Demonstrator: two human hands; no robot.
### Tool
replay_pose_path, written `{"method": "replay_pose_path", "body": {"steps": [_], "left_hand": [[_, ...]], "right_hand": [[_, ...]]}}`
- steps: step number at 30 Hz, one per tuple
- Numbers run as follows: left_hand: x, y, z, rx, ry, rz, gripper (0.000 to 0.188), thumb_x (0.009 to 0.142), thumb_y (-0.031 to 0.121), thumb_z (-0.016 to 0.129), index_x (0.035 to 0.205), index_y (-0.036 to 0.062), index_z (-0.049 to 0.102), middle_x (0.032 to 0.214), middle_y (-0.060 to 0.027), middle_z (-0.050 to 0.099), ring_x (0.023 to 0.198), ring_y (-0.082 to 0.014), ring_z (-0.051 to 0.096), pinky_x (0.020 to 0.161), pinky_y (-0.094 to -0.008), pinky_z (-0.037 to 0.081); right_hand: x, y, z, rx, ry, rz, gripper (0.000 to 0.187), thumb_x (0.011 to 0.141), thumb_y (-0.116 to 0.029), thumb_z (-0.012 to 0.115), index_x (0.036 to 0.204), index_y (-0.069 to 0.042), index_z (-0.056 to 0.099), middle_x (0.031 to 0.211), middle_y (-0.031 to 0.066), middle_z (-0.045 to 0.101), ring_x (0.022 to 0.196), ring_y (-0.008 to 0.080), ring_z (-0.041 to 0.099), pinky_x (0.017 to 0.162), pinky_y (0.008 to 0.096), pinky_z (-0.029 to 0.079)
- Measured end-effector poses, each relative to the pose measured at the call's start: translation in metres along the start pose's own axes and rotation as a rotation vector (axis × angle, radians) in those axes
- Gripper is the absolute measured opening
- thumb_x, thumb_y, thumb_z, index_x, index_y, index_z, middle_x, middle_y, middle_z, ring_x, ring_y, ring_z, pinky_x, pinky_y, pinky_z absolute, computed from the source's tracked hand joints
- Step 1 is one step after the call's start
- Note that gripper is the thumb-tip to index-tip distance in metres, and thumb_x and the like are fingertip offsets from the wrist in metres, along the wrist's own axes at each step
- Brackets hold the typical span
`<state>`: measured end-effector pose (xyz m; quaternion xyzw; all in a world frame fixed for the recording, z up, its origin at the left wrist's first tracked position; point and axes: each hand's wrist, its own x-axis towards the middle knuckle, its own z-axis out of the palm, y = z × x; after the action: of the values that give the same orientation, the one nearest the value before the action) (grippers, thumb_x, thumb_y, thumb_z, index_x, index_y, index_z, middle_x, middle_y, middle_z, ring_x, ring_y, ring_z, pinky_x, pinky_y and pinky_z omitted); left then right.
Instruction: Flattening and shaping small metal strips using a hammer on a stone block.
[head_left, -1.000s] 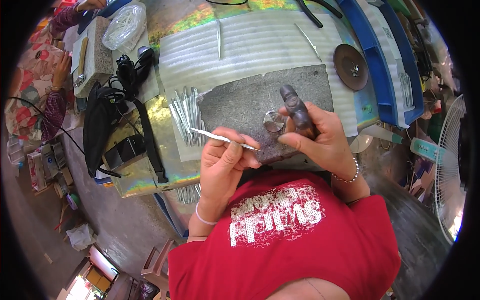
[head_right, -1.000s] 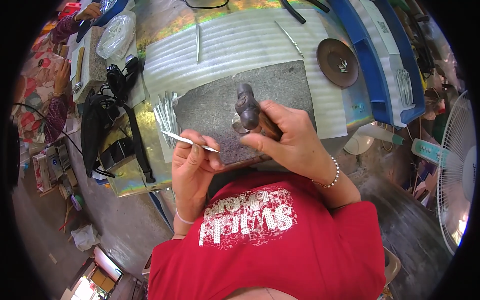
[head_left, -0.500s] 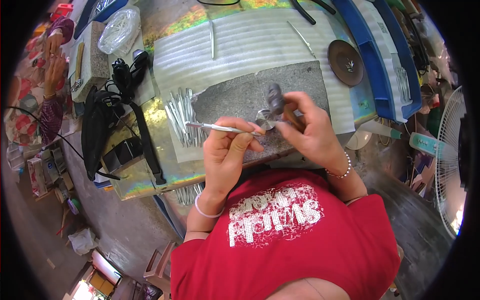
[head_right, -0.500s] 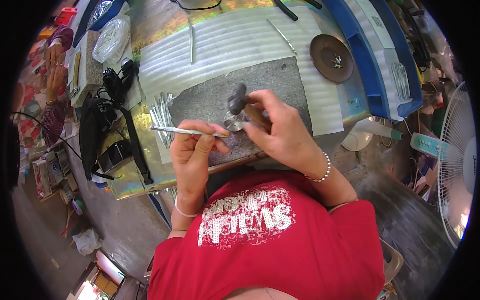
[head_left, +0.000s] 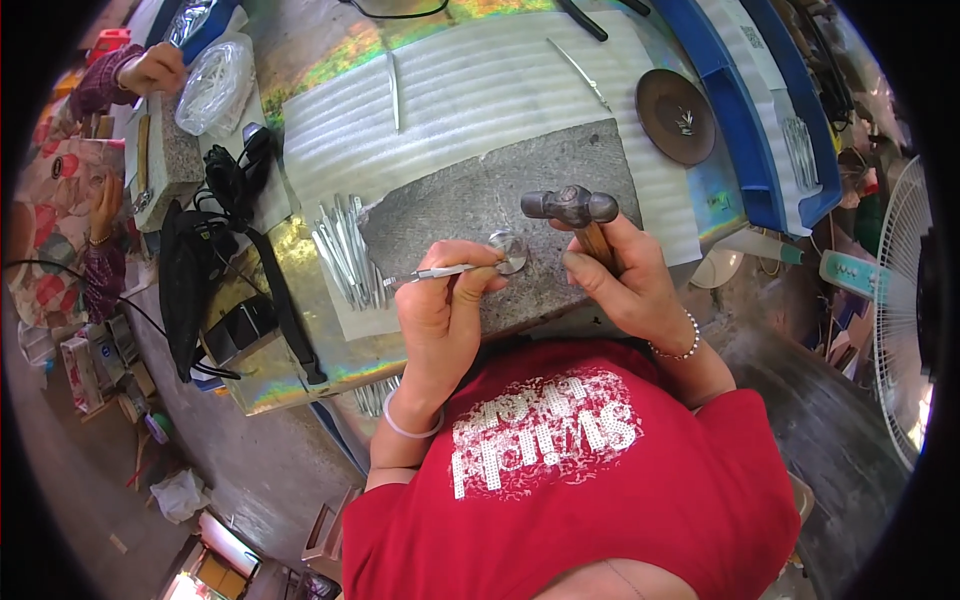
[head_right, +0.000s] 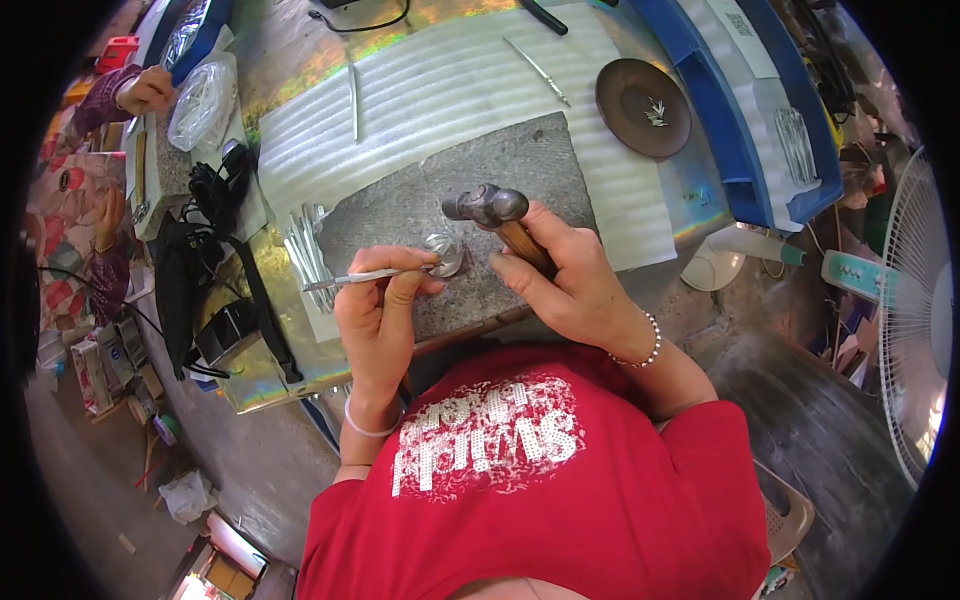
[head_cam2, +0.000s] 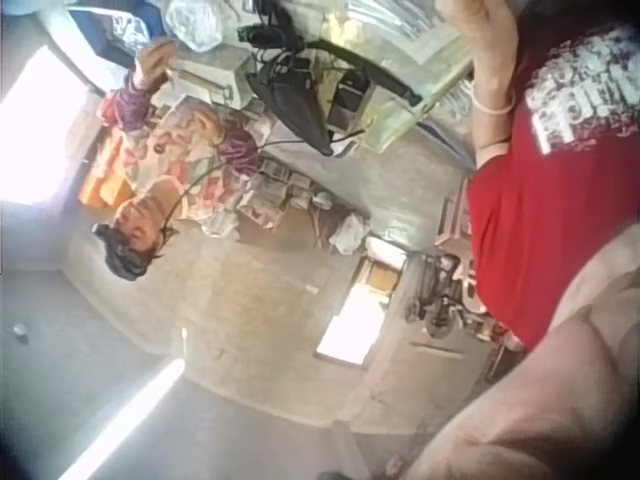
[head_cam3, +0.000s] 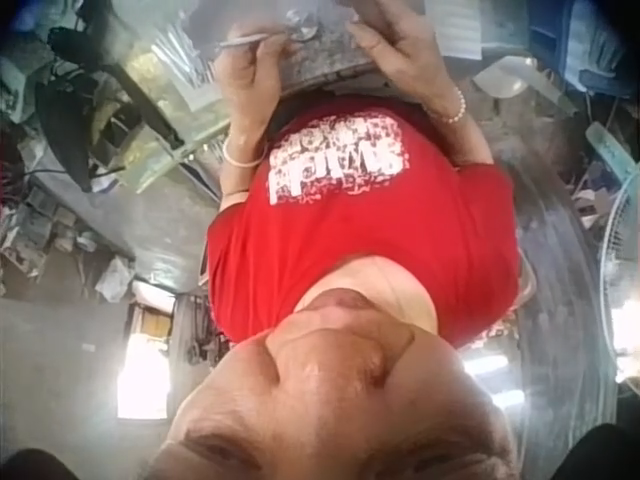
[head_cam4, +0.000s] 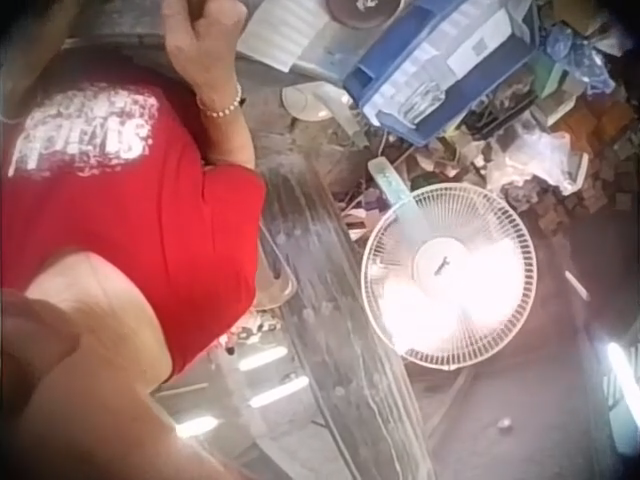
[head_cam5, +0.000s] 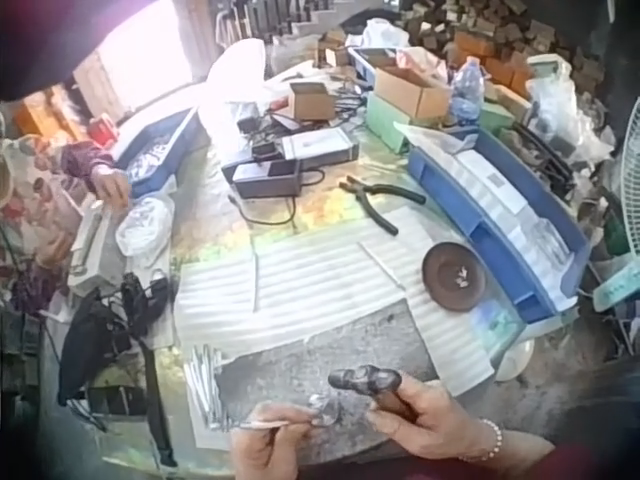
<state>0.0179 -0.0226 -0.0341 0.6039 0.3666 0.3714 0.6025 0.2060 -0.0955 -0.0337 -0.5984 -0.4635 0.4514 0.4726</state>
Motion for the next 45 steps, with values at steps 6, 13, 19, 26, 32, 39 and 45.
{"method": "replay_pose_path", "body": {"steps": [6, 13, 19, 26, 32, 39, 45], "left_hand": [[0.002, 0.002, 0.0, 0.048, -0.034, 0.034, 0.007, 0.089, -0.004, 0.051, 0.092, -0.0044, 0.057, 0.091, -0.0103, 0.06, 0.073, -0.0138, 0.063, 0.066, -0.0232, 0.052], [0.003, 0.003, -0.004, 0.095, -0.078, 0.009, 0.007, 0.091, 0.0, 0.05, 0.093, -0.0029, 0.056, 0.091, -0.0107, 0.06, 0.073, -0.0149, 0.063, 0.065, -0.0243, 0.051], [0.003, 0.009, 0.004, 0.453, -0.064, 0.229, 0.015, 0.079, -0.009, 0.054, 0.091, -0.0002, 0.057, 0.084, -0.0122, 0.061, 0.069, -0.0225, 0.065, 0.06, -0.0287, 0.051], [-0.004, 0.017, 0.006, 0.801, -0.11, 0.417, 0.03, 0.065, -0.004, 0.059, 0.094, 0.0029, 0.058, 0.09, -0.0116, 0.062, 0.068, -0.0269, 0.063, 0.057, -0.0328, 0.051], [0.005, 0.015, -0.002, 0.786, -0.248, 0.433, 0.025, 0.074, 0.011, 0.061, 0.098, 0.0073, 0.057, 0.094, -0.0108, 0.062, 0.07, -0.0284, 0.064, 0.054, -0.0343, 0.052], [0.008, 0.007, -0.007, 0.729, -0.137, 0.548, 0.022, 0.068, -0.001, 0.057, 0.088, 0.007, 0.055, 0.075, -0.0072, 0.052, 0.059, -0.0239, 0.06, 0.047, -0.0335, 0.048], [0.012, 0.007, -0.008, 0.676, -0.167, 0.539, 0.02, 0.068, -0.002, 0.056, 0.086, 0.008, 0.055, 0.073, -0.0053, 0.051, 0.057, -0.0226, 0.059, 0.044, -0.0328, 0.046]], "right_hand": [[0.0, -0.005, 0.001, 0.057, 0.026, -0.001, 0.032, 0.084, -0.007, 0.06, 0.115, -0.001, 0.055, 0.066, 0.0017, 0.05, 0.058, 0.0066, 0.044, 0.054, 0.0235, 0.037], [-0.001, -0.005, -0.002, 0.04, -0.044, 0.064, 0.032, 0.086, 0.0, 0.057, 0.117, 0.002, 0.051, 0.082, -0.0024, 0.053, 0.068, 0.0019, 0.049, 0.06, 0.0172, 0.04], [0.0, -0.002, 0.003, -0.015, 0.053, -0.087, 0.032, 0.084, -0.005, 0.058, 0.115, -0.001, 0.053, 0.075, 0.0044, 0.056, 0.058, 0.0079, 0.05, 0.055, 0.0245, 0.041], [0.007, -0.058, 0.007, -0.032, -0.086, -0.563, 0.032, 0.081, -0.001, 0.063, 0.111, 0.001, 0.053, 0.088, 0.0095, 0.06, 0.07, 0.017, 0.06, 0.063, 0.027, 0.049], [0.014, -0.083, 0.013, -0.273, -0.279, -0.596, 0.023, 0.073, -0.002, 0.07, 0.093, -0.001, 0.058, 0.081, 0.0129, 0.057, 0.069, 0.0288, 0.059, 0.06, 0.0334, 0.049], [-0.018, -0.115, -0.007, 0.077, -0.237, 0.07, 0.045, 0.081, 0.005, 0.057, 0.123, -0.001, 0.043, 0.093, 0.0081, 0.059, 0.073, 0.0128, 0.058, 0.065, 0.0241, 0.047], [-0.031, -0.13, -0.025, -0.413, -0.302, -0.241, 0.053, 0.08, 0.008, 0.06, 0.129, 0.001, 0.04, 0.113, 0.0193, 0.06, 0.096, 0.0269, 0.065, 0.08, 0.0317, 0.052]]}}
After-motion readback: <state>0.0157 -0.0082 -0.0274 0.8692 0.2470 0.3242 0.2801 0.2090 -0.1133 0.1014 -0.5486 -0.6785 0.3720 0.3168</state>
